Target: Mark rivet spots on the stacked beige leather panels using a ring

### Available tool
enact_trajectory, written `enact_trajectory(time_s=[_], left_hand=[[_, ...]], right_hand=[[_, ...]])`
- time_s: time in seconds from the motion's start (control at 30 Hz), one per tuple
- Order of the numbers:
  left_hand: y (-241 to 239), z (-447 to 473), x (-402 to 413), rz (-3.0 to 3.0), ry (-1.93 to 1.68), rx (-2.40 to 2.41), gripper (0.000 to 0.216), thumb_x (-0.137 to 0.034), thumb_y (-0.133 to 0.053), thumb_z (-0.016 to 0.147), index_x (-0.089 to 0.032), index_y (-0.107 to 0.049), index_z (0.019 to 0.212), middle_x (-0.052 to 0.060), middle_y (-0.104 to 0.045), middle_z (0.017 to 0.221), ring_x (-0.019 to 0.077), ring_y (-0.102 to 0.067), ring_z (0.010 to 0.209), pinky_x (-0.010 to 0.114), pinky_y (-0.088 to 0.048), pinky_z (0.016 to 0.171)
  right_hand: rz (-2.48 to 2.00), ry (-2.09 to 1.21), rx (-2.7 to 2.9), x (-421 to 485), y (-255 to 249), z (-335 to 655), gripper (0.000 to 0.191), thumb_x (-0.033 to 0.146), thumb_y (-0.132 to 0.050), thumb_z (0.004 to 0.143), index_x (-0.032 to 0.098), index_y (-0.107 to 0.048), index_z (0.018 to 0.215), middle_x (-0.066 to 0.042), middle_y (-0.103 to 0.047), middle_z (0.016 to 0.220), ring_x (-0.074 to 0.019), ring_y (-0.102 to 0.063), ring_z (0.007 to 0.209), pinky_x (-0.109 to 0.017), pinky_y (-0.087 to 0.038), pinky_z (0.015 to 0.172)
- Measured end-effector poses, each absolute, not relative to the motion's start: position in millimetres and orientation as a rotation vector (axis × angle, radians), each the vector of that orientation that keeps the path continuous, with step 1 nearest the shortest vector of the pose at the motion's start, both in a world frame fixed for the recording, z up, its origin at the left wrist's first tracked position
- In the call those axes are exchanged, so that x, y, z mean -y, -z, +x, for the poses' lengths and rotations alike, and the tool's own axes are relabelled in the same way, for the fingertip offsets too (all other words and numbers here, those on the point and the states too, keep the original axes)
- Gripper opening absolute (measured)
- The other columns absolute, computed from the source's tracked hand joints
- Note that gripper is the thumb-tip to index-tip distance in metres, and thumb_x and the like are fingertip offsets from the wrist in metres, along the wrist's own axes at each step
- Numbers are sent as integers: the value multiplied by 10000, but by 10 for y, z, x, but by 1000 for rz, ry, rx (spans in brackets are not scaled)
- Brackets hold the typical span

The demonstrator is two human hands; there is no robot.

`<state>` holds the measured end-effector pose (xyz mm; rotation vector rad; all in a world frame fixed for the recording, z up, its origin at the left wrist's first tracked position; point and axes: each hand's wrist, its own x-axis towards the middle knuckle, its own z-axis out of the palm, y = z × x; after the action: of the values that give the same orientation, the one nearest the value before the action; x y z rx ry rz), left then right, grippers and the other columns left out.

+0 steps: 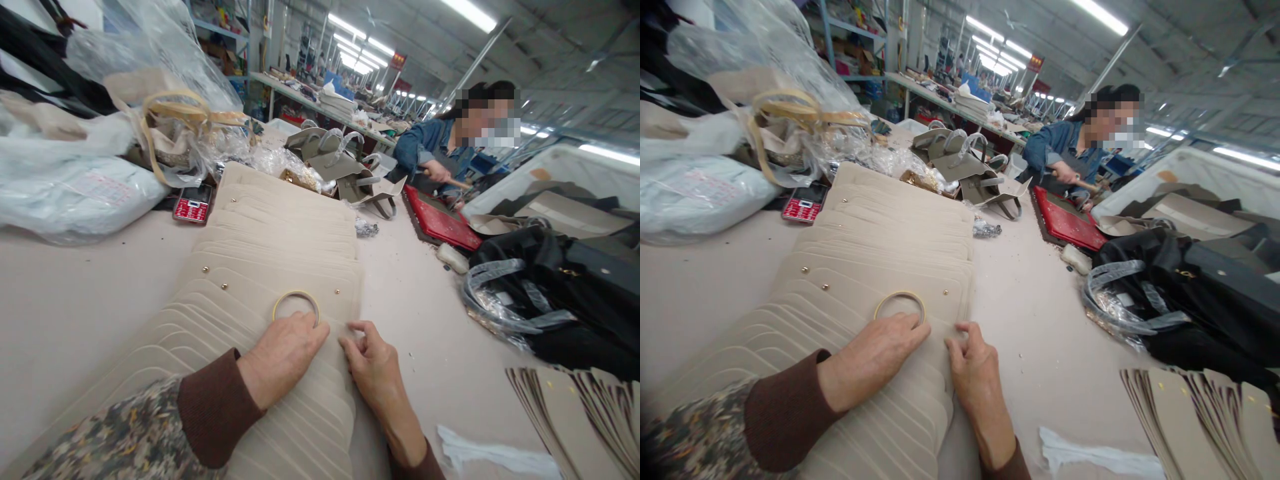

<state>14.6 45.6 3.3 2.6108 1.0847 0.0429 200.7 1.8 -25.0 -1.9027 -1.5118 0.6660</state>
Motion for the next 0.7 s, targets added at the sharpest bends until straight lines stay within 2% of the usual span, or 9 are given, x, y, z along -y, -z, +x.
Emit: enact_trajectory(time_s=[0.07,0.2,0.33,0.47,0.6,0.7], left_hand=[[-29,141,-458,2614,-65,-1086,193,-63,-391,924,-174,-546,950,83,-608,913,240,-590,827,367,-511,705],[-51,114,-510,2625,-183,-1102,180,-63,-395,933,-173,-538,931,68,-606,901,231,-572,813,342,-490,684],[-74,78,-600,2635,-320,-1216,166,-83,-404,948,-171,-542,921,61,-604,886,231,-552,842,340,-475,711],[-90,67,-644,2626,-306,-1268,174,-78,-411,944,-169,-554,908,63,-608,868,233,-540,856,339,-469,714],[-115,75,-639,2626,-252,-1296,191,-50,-406,927,-164,-558,907,67,-608,865,234,-538,869,330,-471,698],[-134,67,-637,2621,-243,-1309,207,-34,-400,915,-165,-561,909,65,-614,864,233,-543,871,329,-475,701]], right_hand=[[-1914,-725,1400,12,278,2040,261,381,-628,807,191,-607,986,63,-548,497,-143,-537,446,-219,-416,427],[-1848,-985,1239,123,317,2102,293,483,-581,847,193,-614,821,23,-599,560,-137,-551,457,-230,-457,431],[-1842,-750,1472,170,321,2075,272,427,-585,860,188,-709,824,-24,-666,632,-166,-612,567,-254,-487,542],[-1822,-479,1618,85,322,1989,240,341,-559,874,193,-727,786,-49,-733,752,-180,-662,681,-266,-478,670],[-1901,-453,1649,-1,266,1942,222,287,-559,859,188,-710,730,-21,-705,666,-160,-638,611,-249,-437,621],[-1926,-603,1724,12,176,1957,214,253,-581,830,180,-703,670,-5,-675,606,-148,-605,572,-235,-407,572]])
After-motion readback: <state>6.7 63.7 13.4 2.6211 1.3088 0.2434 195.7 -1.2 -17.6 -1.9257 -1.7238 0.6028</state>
